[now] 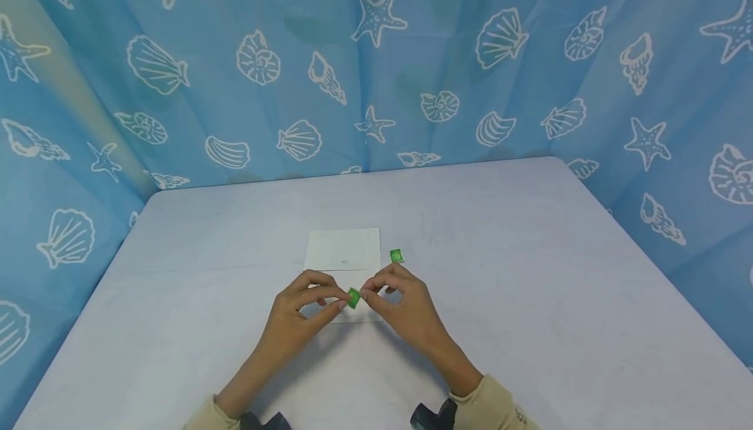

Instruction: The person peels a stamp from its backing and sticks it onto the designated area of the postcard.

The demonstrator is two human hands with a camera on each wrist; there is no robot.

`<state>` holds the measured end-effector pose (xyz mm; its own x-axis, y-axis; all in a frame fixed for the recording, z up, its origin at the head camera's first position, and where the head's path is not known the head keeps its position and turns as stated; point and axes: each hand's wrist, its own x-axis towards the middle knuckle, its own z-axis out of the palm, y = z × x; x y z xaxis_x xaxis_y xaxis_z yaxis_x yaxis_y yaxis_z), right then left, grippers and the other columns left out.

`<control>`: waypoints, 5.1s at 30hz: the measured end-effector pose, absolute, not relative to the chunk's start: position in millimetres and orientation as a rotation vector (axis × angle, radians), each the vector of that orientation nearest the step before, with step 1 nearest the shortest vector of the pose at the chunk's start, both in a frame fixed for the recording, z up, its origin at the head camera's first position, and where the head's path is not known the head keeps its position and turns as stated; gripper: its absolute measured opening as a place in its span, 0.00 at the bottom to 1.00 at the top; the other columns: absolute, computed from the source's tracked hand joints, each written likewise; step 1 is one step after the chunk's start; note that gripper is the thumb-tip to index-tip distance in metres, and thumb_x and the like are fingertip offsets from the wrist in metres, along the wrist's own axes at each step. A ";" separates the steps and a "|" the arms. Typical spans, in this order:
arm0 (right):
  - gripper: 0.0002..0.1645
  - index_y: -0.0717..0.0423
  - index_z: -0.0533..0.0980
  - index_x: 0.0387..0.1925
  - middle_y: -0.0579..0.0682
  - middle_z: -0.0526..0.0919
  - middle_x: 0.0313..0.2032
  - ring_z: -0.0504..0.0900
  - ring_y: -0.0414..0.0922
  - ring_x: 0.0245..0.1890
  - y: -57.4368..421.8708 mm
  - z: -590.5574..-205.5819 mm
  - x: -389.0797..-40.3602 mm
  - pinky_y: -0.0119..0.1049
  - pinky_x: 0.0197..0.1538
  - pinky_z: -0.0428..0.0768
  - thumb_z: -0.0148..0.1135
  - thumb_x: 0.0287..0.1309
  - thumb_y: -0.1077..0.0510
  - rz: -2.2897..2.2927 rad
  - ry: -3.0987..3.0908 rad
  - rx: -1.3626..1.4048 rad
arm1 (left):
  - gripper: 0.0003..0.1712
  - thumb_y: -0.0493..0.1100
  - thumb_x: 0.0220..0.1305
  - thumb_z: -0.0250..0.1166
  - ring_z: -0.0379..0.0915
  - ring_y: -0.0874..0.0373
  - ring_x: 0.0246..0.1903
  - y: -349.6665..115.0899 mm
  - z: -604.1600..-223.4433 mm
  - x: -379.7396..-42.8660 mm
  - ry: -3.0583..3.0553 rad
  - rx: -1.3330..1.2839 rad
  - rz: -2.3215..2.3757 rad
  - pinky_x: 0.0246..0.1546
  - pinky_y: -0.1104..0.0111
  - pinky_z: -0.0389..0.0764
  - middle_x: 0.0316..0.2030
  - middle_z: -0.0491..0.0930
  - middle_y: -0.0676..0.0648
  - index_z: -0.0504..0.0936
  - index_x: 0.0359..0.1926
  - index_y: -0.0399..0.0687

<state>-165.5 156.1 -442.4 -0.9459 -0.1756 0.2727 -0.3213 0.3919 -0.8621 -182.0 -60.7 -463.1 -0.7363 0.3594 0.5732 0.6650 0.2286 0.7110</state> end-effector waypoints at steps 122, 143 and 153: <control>0.03 0.47 0.85 0.35 0.36 0.82 0.38 0.78 0.38 0.39 174.7 -453.2 -172.2 0.40 0.41 0.78 0.71 0.61 0.59 1.396 -2.336 0.537 | 0.03 0.47 0.69 0.66 0.77 0.61 0.36 -47.7 -465.4 -175.4 -2.260 -0.571 -1.686 0.33 0.69 0.82 0.36 0.81 0.61 0.86 0.39 0.56; 0.05 0.46 0.85 0.33 0.37 0.82 0.34 0.78 0.40 0.37 193.2 -454.5 -179.1 0.40 0.42 0.79 0.71 0.60 0.60 1.382 -2.442 0.341 | 0.02 0.43 0.68 0.67 0.77 0.62 0.37 -50.3 -463.8 -174.8 -2.261 -0.563 -1.672 0.33 0.69 0.81 0.35 0.80 0.61 0.86 0.40 0.55; 0.03 0.47 0.85 0.32 0.39 0.81 0.32 0.79 0.39 0.35 200.6 -456.0 -182.0 0.38 0.41 0.80 0.70 0.60 0.60 1.366 -2.528 0.306 | 0.03 0.43 0.68 0.67 0.77 0.62 0.37 -50.5 -461.9 -174.2 -2.280 -0.552 -1.669 0.33 0.70 0.81 0.35 0.80 0.61 0.86 0.40 0.57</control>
<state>-182.0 200.6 -456.0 -0.9464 -0.0650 0.3164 -0.3002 0.5382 -0.7875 -174.2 -50.5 -461.9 -0.8935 0.1476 0.4240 0.4488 0.2672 0.8527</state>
